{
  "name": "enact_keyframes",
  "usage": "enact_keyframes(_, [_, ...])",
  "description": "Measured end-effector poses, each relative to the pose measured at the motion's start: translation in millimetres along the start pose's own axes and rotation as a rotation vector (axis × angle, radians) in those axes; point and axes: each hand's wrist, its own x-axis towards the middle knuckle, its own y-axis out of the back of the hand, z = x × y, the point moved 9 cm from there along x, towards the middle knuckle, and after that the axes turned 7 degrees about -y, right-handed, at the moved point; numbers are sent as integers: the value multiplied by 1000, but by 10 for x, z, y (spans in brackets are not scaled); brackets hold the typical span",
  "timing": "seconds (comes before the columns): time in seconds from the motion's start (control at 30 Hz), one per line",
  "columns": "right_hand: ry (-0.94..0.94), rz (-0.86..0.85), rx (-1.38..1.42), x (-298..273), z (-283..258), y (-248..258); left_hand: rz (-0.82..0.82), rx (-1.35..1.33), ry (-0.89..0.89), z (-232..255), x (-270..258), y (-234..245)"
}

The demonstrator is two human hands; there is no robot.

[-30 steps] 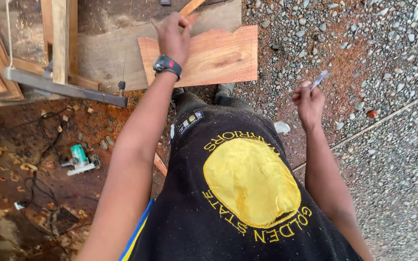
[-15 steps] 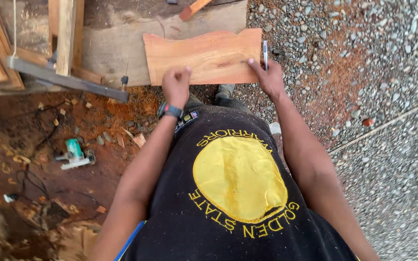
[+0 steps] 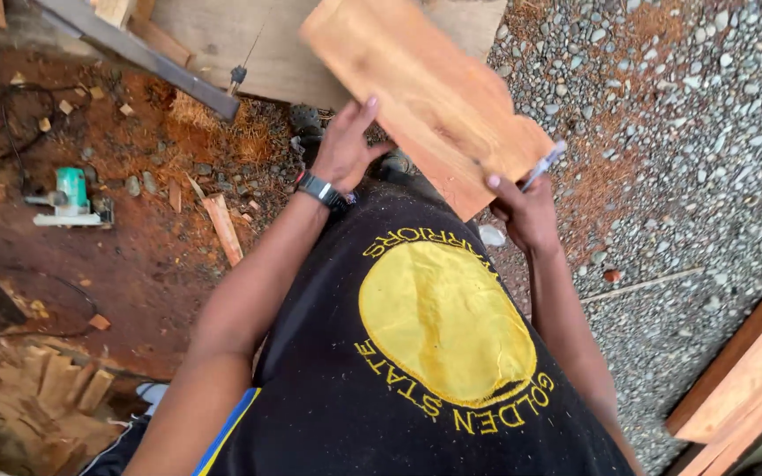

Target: The person marks a piece of wood with a pen while holding it on a workbench. They then lift the wood to inspect it and place it back down to continue marking.

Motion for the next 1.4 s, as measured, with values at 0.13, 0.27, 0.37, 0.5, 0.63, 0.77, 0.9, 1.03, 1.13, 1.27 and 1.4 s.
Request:
enact_keyframes(0.13, [-13, -64, -20, -159, -251, -424, -73, 278, -170, 183, 696, -231])
enact_keyframes(0.27, [-53, -69, -86, -120, -158, -453, -8, 168, -169, 276, 1271, -372])
enact_keyframes(0.37, [-7, -120, 24, -81, -163, -279, -100, 173, -325, 417, 1539, -381])
enact_keyframes(0.5, [-17, -95, 64, -98, -192, -43, -186, 235, -381, 578, 1625, -452])
enact_keyframes(0.63, [6, -107, 74, -76, -242, -94, -207, 269, -388, 671, 1568, -469])
enact_keyframes(0.77, [14, -109, 57, -51, -232, -126, -203, 235, -411, 676, 1553, -387])
enact_keyframes(0.9, [-20, -78, 9, -54, -238, -148, -246, 172, -450, 807, 1453, -440])
enact_keyframes(1.03, [-26, -78, 4, -35, -238, -189, -216, 150, -438, 797, 1468, -364])
enact_keyframes(1.13, [-12, -110, 20, 19, -222, -205, -204, 119, -433, 876, 1389, -353])
enact_keyframes(1.27, [-17, -118, -10, 86, -310, -291, -100, 137, -365, 907, 1324, -142])
enact_keyframes(1.4, [-8, -119, -118, 153, -513, -493, 153, 233, -211, 847, 1217, 275])
